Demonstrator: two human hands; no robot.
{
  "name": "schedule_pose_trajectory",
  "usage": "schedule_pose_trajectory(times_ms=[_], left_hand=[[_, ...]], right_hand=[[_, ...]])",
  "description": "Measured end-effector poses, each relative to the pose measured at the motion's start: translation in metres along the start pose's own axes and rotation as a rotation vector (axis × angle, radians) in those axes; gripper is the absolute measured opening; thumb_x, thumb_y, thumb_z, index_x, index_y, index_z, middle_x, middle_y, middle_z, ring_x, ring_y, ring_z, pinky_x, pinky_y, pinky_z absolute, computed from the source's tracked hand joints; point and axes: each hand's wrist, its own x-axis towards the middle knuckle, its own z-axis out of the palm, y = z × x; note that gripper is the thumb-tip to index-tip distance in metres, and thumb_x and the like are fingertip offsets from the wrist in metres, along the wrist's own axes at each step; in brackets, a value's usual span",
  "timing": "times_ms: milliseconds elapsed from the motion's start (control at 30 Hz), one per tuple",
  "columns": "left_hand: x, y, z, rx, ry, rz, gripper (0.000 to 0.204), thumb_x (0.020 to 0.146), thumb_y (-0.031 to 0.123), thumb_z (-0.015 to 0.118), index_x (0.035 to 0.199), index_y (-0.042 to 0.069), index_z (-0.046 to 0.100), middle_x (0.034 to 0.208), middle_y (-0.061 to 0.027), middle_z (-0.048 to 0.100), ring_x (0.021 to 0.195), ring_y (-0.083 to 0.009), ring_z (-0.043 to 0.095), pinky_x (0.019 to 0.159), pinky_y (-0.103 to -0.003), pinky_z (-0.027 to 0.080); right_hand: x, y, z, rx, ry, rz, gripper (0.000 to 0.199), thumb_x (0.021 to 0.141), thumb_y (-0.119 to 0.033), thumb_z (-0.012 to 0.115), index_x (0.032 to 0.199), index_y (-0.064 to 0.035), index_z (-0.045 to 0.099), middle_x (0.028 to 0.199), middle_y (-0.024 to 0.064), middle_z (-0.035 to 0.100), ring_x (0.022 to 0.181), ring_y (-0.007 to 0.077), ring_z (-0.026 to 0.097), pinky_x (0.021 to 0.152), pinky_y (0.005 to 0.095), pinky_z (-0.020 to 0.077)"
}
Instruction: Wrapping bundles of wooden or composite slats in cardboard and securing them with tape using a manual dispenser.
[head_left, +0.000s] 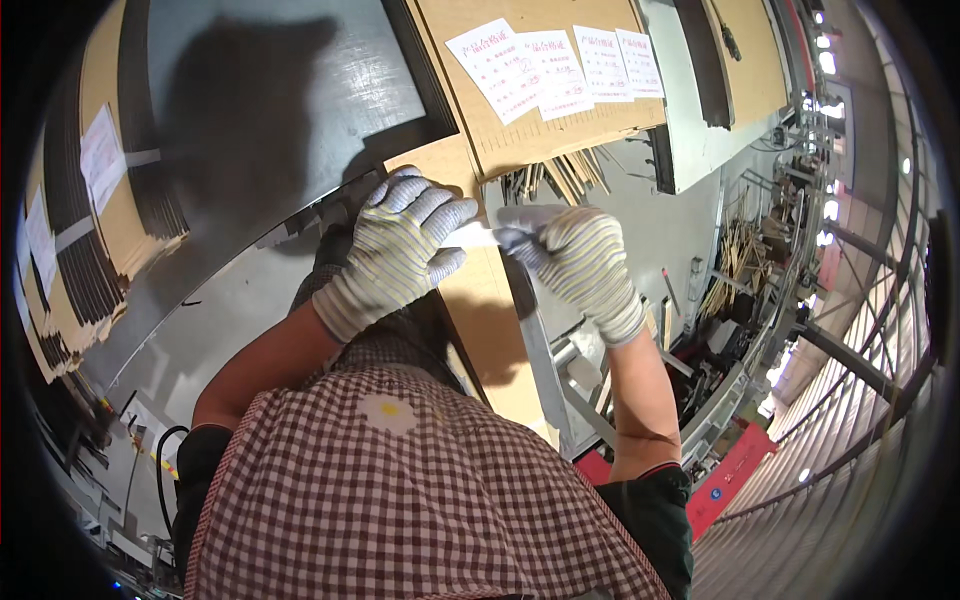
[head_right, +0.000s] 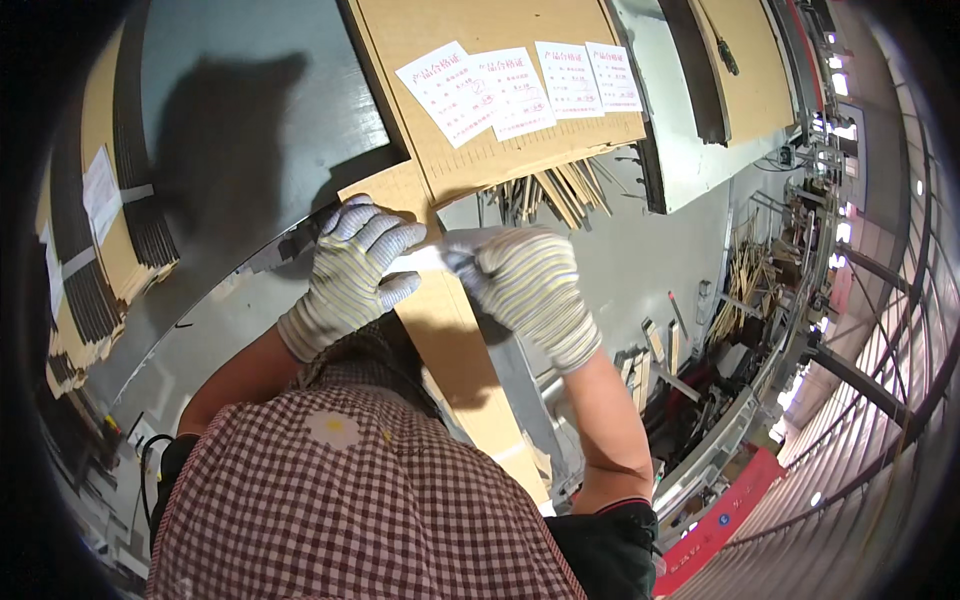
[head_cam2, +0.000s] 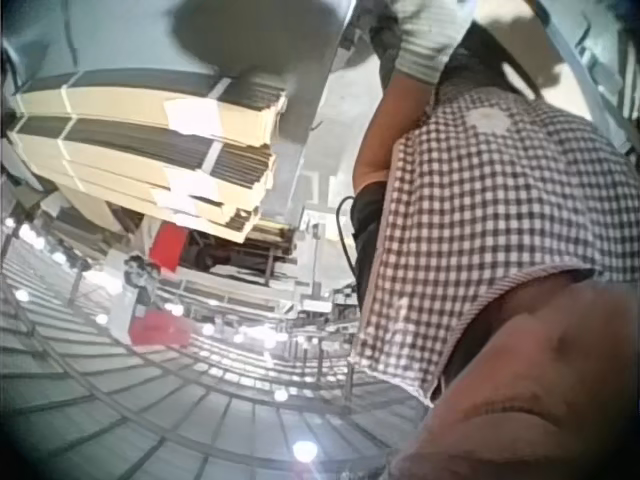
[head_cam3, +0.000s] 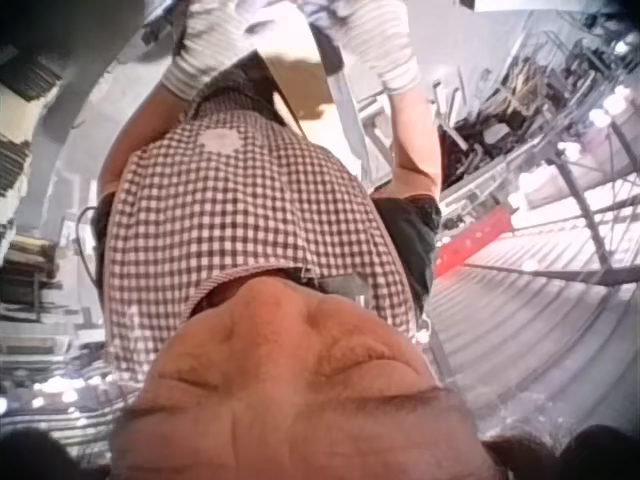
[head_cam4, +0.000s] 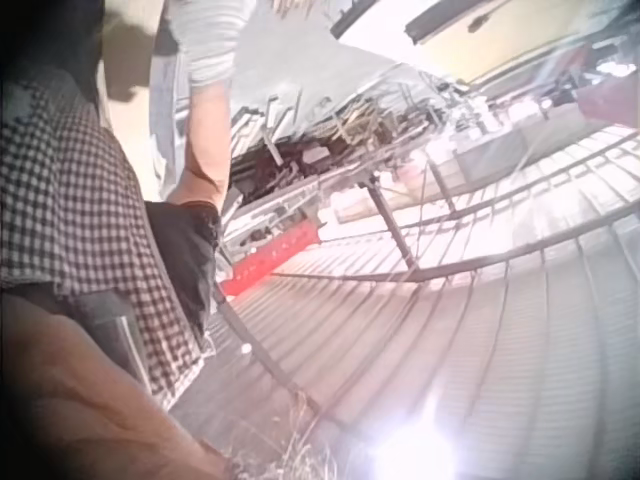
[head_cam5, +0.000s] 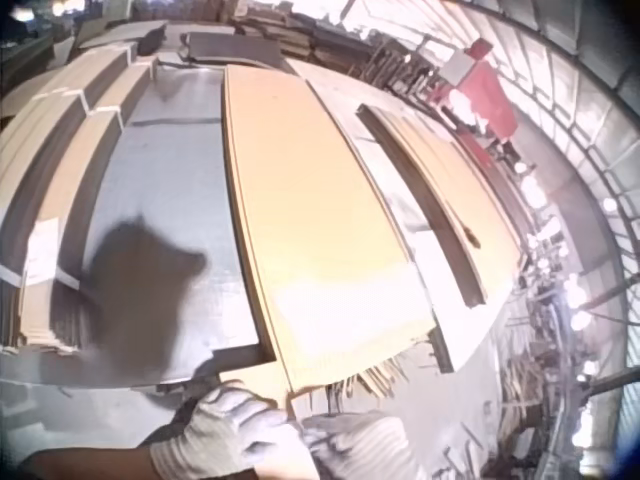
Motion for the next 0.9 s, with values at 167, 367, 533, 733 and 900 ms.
schedule_pose_trajectory(times_ms=[167, 367, 533, 733, 900], left_hand=[[-0.001, 0.001, -0.003, -0.030, -0.088, 0.008, 0.053, 0.070, 0.025, 0.077, 0.120, 0.012, 0.065, 0.118, -0.0045, 0.063, 0.113, -0.0259, 0.054, 0.110, -0.047, 0.037], [0.030, 0.022, -0.011, 0.143, -0.428, 0.293, 0.073, 0.071, 0.038, 0.079, 0.135, 0.009, 0.057, 0.126, -0.0074, 0.061, 0.127, -0.0269, 0.051, 0.120, -0.047, 0.027], [-0.023, 0.102, 0.049, 0.393, -0.829, 0.689, 0.086, 0.074, 0.051, 0.076, 0.143, 0.008, 0.050, 0.131, -0.0112, 0.060, 0.130, -0.0311, 0.051, 0.122, -0.053, 0.023], [-0.189, 0.246, 0.229, 0.011, -0.675, 0.831, 0.035, 0.089, 0.025, 0.059, 0.120, 0.008, 0.063, 0.111, -0.0108, 0.065, 0.108, -0.0312, 0.061, 0.100, -0.051, 0.045], [-0.136, 0.326, 0.192, 0.254, -1.097, 0.730, 0.077, 0.076, 0.035, 0.079, 0.141, 0.007, 0.049, 0.116, -0.0164, 0.063, 0.107, -0.0298, 0.063, 0.088, -0.047, 0.051]], right_hand=[[0.017, 0.040, 0.067, -0.258, -0.292, 0.328, 0.013, 0.090, -0.020, 0.064, 0.095, -0.0128, 0.074, 0.084, 0.0108, 0.073, 0.079, 0.0337, 0.070, 0.068, 0.0435, 0.0546], [-0.026, 0.061, 0.100, 0.228, 0.103, 0.432, 0.029, 0.088, -0.020, 0.069, 0.116, -0.0111, 0.072, 0.097, 0.0174, 0.073, 0.089, 0.0339, 0.071, 0.079, 0.0401, 0.0555], [-0.140, 0.023, 0.067, 1.217, 0.691, 0.565, 0.080, 0.086, -0.016, 0.072, 0.155, -0.0031, 0.034, 0.116, 0.0172, 0.069, 0.095, 0.0256, 0.069, 0.082, 0.0369, 0.0547], [-0.326, -0.046, 0.098, 1.362, 0.975, 0.521, 0.079, 0.087, -0.019, 0.071, 0.154, -0.0042, 0.033, 0.087, 0.0078, 0.062, 0.062, 0.0115, 0.053, 0.060, 0.0241, 0.0499], [-0.480, -0.083, 0.108, 0.336, 1.512, 0.751, 0.024, 0.098, -0.007, 0.059, 0.118, -0.0017, 0.069, 0.096, 0.0042, 0.064, 0.077, 0.0107, 0.057, 0.067, 0.0253, 0.0509]])
